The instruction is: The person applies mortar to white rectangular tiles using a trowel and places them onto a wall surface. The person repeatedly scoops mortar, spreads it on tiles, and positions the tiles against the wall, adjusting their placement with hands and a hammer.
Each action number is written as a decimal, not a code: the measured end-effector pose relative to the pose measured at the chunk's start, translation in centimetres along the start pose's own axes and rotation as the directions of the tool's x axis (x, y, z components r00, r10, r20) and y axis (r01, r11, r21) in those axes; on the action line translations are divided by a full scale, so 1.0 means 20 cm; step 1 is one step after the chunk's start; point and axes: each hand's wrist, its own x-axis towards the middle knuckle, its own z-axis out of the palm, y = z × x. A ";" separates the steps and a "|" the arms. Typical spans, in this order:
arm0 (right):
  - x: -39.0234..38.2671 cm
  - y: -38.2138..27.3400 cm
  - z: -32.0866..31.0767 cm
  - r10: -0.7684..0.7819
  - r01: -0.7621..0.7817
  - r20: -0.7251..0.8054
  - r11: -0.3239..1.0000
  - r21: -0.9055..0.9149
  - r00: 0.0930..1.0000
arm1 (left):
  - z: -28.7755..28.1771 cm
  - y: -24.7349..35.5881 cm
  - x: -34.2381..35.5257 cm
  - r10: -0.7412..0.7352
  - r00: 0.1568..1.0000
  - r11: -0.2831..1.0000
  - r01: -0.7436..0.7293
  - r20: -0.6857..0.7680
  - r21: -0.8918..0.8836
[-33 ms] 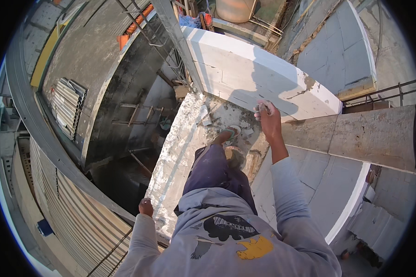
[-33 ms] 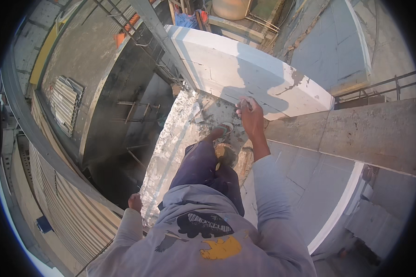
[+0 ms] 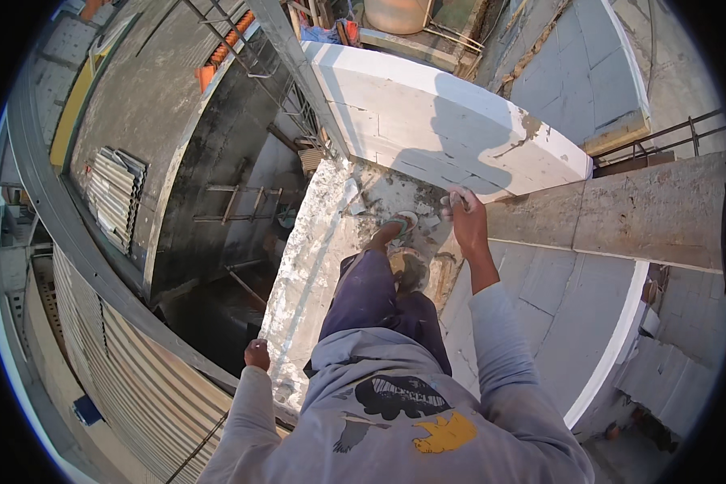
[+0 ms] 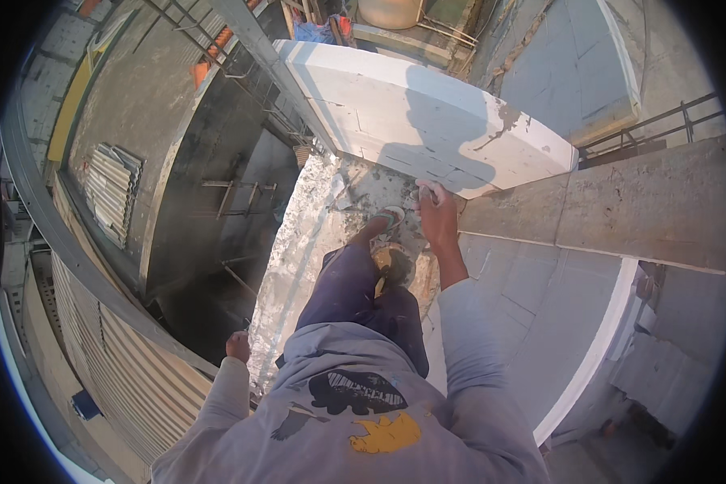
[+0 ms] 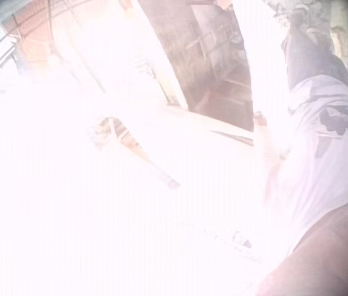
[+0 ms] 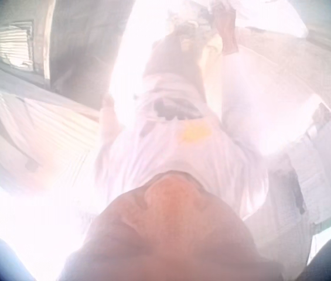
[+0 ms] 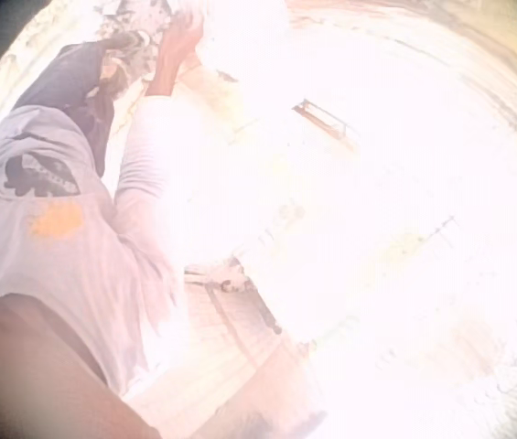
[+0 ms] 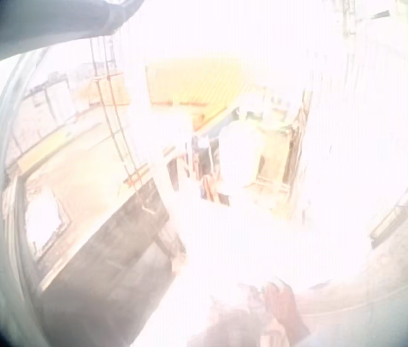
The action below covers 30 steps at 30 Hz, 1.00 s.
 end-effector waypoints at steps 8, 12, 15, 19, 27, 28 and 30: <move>-1.19 1.14 -0.30 0.302 -0.309 -0.168 0.951 -0.019 0.939 | -0.28 0.95 0.29 0.120 0.988 0.991 -0.125 -0.101 -0.045; -1.51 1.43 -0.31 0.373 -0.394 -0.146 0.906 -0.156 0.916 | -0.18 0.97 0.45 0.295 0.955 0.954 -0.297 0.041 0.045; -1.58 1.56 -0.28 0.435 -0.461 -0.158 0.861 -0.216 0.887 | 0.02 0.85 0.60 0.261 0.954 0.958 -0.275 0.150 0.085; -1.58 1.96 -0.14 0.436 -0.480 -0.224 0.851 -0.213 0.872 | 0.31 1.04 0.68 0.204 0.928 0.961 -0.250 0.313 0.117; -0.81 2.74 0.50 0.465 -0.544 -0.384 0.830 -0.125 0.798 | 1.24 0.83 1.25 0.156 0.908 0.734 -0.369 0.388 0.570; -0.70 2.79 0.58 0.366 -0.496 -0.431 0.835 -0.240 0.825 | 1.38 0.84 1.29 0.140 0.899 0.703 -0.386 0.416 0.597; -0.51 2.91 0.74 0.376 -0.543 -0.502 0.805 -0.240 0.779 | 1.64 0.96 1.33 0.209 0.864 0.624 -0.478 0.458 0.618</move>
